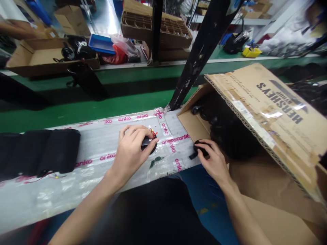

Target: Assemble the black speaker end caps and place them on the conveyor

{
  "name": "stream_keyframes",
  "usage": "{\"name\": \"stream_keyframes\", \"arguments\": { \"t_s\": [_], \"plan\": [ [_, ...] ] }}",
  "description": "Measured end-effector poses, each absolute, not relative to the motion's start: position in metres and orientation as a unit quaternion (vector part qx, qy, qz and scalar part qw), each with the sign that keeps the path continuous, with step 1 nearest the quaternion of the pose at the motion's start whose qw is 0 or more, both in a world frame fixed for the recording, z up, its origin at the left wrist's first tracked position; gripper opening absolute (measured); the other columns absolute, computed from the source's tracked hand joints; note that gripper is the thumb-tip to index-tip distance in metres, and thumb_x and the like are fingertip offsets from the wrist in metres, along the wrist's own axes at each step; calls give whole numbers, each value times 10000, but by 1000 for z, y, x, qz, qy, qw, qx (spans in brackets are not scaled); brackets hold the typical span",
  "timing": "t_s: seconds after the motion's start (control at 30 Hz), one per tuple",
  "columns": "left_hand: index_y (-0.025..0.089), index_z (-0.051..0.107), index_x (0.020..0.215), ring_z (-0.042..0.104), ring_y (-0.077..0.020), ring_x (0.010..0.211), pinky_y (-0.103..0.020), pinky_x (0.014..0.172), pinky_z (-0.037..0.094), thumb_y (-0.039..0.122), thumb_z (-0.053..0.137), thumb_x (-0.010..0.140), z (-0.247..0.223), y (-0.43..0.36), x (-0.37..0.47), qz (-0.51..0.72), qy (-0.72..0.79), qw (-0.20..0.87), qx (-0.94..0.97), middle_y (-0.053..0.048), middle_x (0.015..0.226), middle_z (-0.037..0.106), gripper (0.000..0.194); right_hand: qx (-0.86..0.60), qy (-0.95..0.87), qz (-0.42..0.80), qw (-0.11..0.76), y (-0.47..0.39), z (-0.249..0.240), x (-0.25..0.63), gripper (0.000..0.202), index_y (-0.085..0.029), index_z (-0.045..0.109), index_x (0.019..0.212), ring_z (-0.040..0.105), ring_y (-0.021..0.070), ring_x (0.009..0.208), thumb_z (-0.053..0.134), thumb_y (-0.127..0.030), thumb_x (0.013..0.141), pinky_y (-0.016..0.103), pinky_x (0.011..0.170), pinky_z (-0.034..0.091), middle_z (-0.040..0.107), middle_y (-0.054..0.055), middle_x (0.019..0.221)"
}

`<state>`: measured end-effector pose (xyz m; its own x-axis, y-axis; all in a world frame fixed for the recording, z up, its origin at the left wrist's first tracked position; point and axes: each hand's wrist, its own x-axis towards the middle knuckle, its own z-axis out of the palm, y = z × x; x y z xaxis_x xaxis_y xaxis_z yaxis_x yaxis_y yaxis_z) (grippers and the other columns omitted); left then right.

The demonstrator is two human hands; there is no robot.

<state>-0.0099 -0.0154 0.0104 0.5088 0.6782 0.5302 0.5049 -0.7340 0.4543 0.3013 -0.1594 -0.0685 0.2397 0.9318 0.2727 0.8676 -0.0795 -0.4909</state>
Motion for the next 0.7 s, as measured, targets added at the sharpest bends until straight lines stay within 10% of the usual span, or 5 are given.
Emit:
{"name": "stream_keyframes", "arguments": {
  "t_s": [0.23, 0.5, 0.7],
  "plan": [
    [225, 637, 959, 725, -226, 954, -462, 1041, 423, 246, 804, 962, 13, -11, 3, 376, 384, 149, 830, 7, 963, 774, 168, -880, -443, 110, 133, -171, -81, 309, 900, -107, 528, 1533, 587, 540, 1386, 738, -661, 855, 703, 1096, 519, 604, 308, 1441],
    [233, 708, 1020, 752, -197, 958, -400, 953, 563, 198, 766, 977, -2, -14, -9, 456, 386, 271, 755, -7, 995, 787, 81, -734, -556, 173, 350, -108, -89, 258, 745, -232, 383, 1617, 636, 345, 1386, 656, -294, 926, 540, 1160, 551, 576, 181, 1543],
    [239, 704, 1036, 776, -196, 975, -382, 947, 581, 198, 786, 975, -5, -19, -8, 449, 389, 288, 751, -4, 1002, 806, 110, -641, -692, 229, 240, -76, -85, 220, 874, -375, 233, 1738, 548, 364, 1471, 665, -304, 981, 600, 1225, 491, 507, 126, 1619]
  ]
}}
